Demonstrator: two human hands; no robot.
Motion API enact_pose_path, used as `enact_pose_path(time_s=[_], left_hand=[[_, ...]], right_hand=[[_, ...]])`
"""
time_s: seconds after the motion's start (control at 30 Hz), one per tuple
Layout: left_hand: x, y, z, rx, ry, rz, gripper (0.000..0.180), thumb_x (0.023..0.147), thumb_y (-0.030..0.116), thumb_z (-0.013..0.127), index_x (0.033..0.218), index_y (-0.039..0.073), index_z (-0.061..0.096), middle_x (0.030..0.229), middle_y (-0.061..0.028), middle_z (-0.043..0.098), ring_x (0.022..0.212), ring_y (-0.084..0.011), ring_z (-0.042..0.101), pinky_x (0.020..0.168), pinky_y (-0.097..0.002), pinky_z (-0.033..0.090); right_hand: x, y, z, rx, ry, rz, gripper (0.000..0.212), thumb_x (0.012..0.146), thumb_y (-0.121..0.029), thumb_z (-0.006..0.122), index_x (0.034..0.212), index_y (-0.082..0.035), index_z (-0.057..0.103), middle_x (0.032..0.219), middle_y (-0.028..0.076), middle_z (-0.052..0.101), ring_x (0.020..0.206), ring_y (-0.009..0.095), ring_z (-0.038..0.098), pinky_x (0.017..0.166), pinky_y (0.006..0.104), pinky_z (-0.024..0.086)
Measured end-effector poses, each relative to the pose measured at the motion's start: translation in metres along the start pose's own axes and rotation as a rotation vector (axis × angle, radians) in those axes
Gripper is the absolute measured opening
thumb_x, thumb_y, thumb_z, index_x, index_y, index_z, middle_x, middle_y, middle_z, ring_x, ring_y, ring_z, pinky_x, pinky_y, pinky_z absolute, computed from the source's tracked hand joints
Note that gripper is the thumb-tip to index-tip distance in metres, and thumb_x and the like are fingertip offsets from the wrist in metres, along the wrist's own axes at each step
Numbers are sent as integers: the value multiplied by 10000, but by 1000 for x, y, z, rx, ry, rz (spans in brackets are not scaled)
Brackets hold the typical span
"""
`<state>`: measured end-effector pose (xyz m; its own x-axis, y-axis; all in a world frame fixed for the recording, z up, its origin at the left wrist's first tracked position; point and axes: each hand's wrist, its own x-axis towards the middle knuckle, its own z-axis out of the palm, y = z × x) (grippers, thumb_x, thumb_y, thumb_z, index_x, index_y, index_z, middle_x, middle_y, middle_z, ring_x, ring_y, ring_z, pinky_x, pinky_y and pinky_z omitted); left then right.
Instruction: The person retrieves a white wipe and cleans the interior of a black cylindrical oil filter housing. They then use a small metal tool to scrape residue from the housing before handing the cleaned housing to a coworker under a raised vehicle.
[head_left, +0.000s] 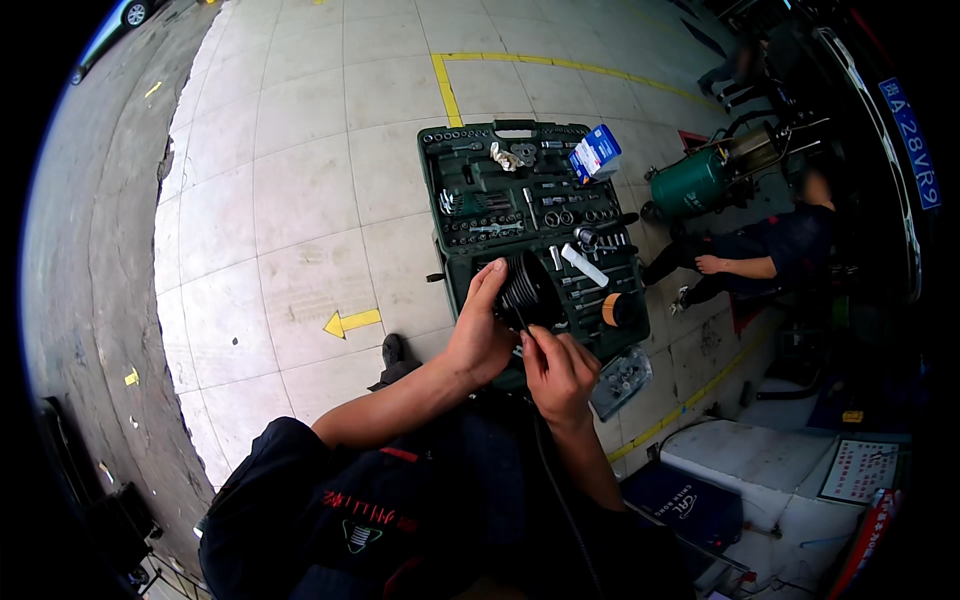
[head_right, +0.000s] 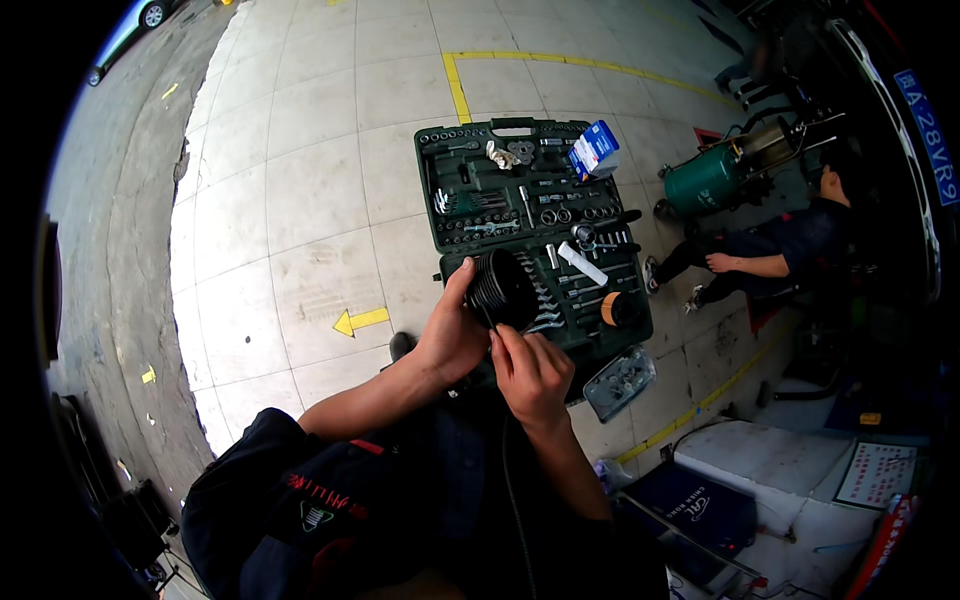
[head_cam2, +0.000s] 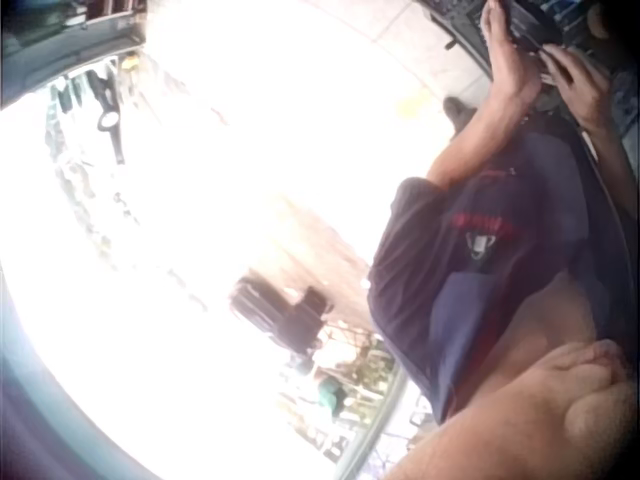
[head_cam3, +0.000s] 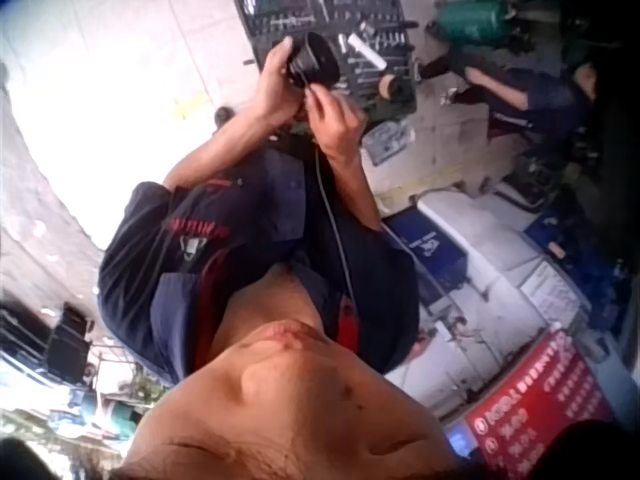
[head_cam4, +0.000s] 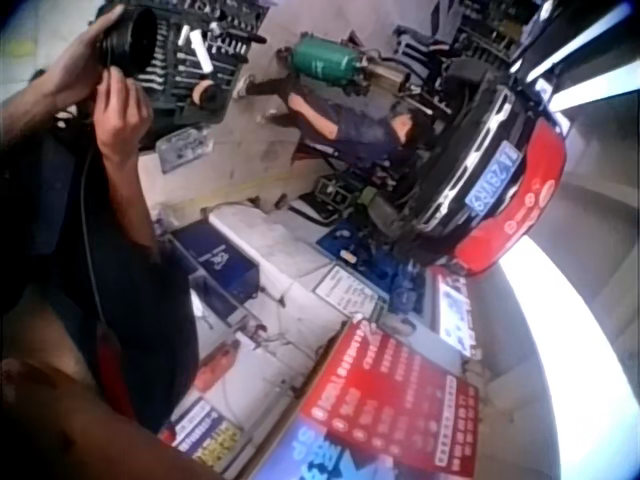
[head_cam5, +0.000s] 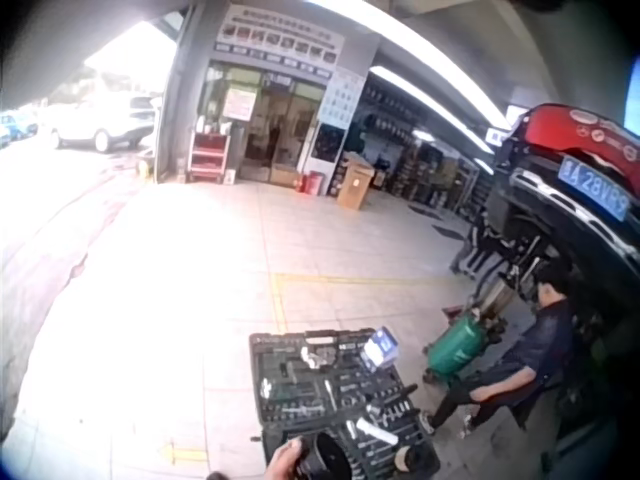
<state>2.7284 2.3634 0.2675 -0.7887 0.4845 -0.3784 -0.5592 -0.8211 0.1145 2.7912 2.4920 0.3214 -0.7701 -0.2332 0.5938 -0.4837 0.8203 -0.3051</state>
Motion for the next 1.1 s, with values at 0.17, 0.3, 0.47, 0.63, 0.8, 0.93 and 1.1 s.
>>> enact_pose_path(time_s=[0.17,0.3,0.47,0.63,0.8,0.93,1.1], left_hand=[[-8,28,1,45,-14,-50,640,1068,673,508,1450,163,568,1391,-92,660,1283,-303,639,1108,-575,509],[-17,49,2,16,-111,-6,724,1063,737,437,1493,171,572,1461,-126,640,1358,-329,599,1141,-594,495],[-27,59,6,0,-166,-67,816,1046,796,361,1519,157,548,1487,-135,615,1359,-331,591,1134,-587,505],[-34,62,10,-32,-224,-126,906,1028,839,292,1521,120,540,1463,-146,625,1338,-321,602,1146,-553,501],[-40,70,8,-38,-237,-104,879,1045,801,269,1522,114,543,1457,-149,629,1311,-331,611,1129,-512,503],[-41,82,9,0,-339,-73,853,1063,762,233,1521,113,546,1456,-147,631,1285,-330,621,1099,-490,511],[-51,95,11,-2,-344,-15,707,1113,617,267,1483,102,579,1444,-154,646,1291,-323,628,1089,-492,532]], right_hand=[[-5,-7,4,145,130,35,433,905,6,811,1302,36,640,740,46,654,559,153,582,509,298,452],[1,-14,1,173,71,169,557,887,-23,825,1389,38,593,842,67,654,679,185,612,600,316,510],[21,-27,7,211,83,233,645,881,-95,850,1447,25,567,1222,191,651,1083,328,653,926,426,556],[25,-36,26,322,154,336,560,889,-80,839,1384,28,601,1301,210,638,1167,378,655,986,448,554],[13,-37,43,263,215,172,467,888,-58,819,1321,14,659,1345,209,632,1211,390,661,1004,458,576],[16,-39,54,235,266,77,457,874,-56,821,1306,10,689,1346,208,637,1225,400,665,1010,467,586],[36,-41,60,179,328,-66,432,872,-38,834,1278,4,692,1293,194,652,1168,380,671,970,463,590]])
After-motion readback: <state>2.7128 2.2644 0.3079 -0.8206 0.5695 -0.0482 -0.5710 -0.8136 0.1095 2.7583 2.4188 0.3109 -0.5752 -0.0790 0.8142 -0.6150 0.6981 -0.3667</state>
